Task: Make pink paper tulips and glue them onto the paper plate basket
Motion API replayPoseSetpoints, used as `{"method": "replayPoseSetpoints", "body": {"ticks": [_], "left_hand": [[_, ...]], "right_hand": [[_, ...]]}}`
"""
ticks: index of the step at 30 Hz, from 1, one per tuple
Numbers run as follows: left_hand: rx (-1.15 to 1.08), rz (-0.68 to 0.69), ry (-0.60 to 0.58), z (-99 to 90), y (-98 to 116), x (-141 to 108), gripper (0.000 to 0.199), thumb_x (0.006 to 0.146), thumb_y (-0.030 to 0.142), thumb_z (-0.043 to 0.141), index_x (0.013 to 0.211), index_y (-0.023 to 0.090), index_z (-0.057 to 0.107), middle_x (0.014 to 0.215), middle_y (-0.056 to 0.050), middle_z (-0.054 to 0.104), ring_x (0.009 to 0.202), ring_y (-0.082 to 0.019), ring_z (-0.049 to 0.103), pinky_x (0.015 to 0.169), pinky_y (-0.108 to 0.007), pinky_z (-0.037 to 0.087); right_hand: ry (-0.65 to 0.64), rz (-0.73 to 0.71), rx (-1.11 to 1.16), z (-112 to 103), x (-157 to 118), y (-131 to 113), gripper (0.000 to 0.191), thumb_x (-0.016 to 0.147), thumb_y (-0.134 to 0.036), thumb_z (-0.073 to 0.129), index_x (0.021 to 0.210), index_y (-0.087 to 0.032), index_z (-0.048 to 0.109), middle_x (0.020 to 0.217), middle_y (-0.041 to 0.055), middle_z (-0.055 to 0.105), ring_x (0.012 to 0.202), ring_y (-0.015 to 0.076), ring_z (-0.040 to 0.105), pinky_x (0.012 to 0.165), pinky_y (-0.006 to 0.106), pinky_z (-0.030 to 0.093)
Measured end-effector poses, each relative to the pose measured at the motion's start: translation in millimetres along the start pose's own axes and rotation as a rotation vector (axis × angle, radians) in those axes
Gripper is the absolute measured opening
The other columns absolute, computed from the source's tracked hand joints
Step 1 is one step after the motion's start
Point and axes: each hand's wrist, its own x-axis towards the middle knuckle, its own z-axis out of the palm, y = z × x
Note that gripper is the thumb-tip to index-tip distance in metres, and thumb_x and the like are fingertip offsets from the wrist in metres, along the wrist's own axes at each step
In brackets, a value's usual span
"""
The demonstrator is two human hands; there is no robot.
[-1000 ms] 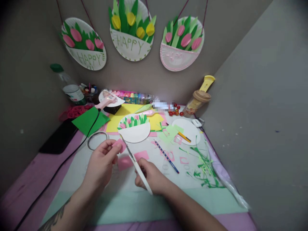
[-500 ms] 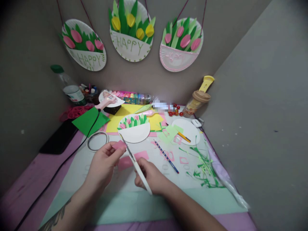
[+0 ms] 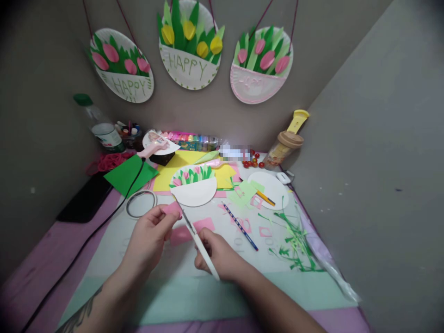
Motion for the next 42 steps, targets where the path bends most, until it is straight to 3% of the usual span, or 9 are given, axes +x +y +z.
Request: {"method": "replayPoseSetpoints", "body": {"ticks": [13, 24, 33, 42], "left_hand": [[0.027, 0.0, 0.002, -0.7, 2.6, -1.4, 0.021, 0.069, 0.032, 0.069, 0.065, 0.015, 0.057, 0.046, 0.008, 0.044, 0.041, -0.003, 0.03, 0.039, -0.015, 0.021], [0.104, 0.026, -0.022, -4.6, -1.0, 1.0, 0.023, 0.071, 0.036, 0.069, 0.067, 0.015, 0.06, 0.052, 0.006, 0.051, 0.043, -0.004, 0.034, 0.043, -0.017, 0.025], [0.053, 0.027, -0.016, -3.4, 1.9, 0.8, 0.022, 0.071, 0.034, 0.068, 0.067, 0.015, 0.059, 0.051, 0.007, 0.048, 0.043, -0.003, 0.031, 0.044, -0.017, 0.026], [0.086, 0.042, -0.036, -5.7, -5.0, 2.4, 0.022, 0.071, 0.036, 0.07, 0.071, 0.015, 0.063, 0.059, 0.004, 0.058, 0.048, -0.005, 0.04, 0.048, -0.017, 0.03]], "right_hand": [[0.012, -0.009, -0.017, -0.3, -0.6, -3.1, 0.023, 0.057, -0.01, 0.052, 0.075, -0.021, 0.042, 0.064, -0.0059, 0.045, 0.055, 0.0083, 0.038, 0.048, 0.019, 0.03], [-0.002, 0.0, 0.013, -0.9, -0.9, 0.3, 0.024, 0.057, -0.01, 0.053, 0.075, -0.021, 0.042, 0.064, -0.0056, 0.046, 0.056, 0.009, 0.038, 0.048, 0.02, 0.03], [0.019, -0.011, -0.019, -2.3, -1.5, -2.9, 0.024, 0.056, -0.008, 0.052, 0.074, -0.021, 0.041, 0.065, -0.0051, 0.046, 0.058, 0.0095, 0.039, 0.05, 0.021, 0.03], [0.013, 0.0, 0.005, -1.6, 0.3, -1.5, 0.024, 0.057, -0.01, 0.052, 0.075, -0.021, 0.042, 0.064, -0.0055, 0.045, 0.057, 0.0091, 0.038, 0.048, 0.02, 0.029]]}}
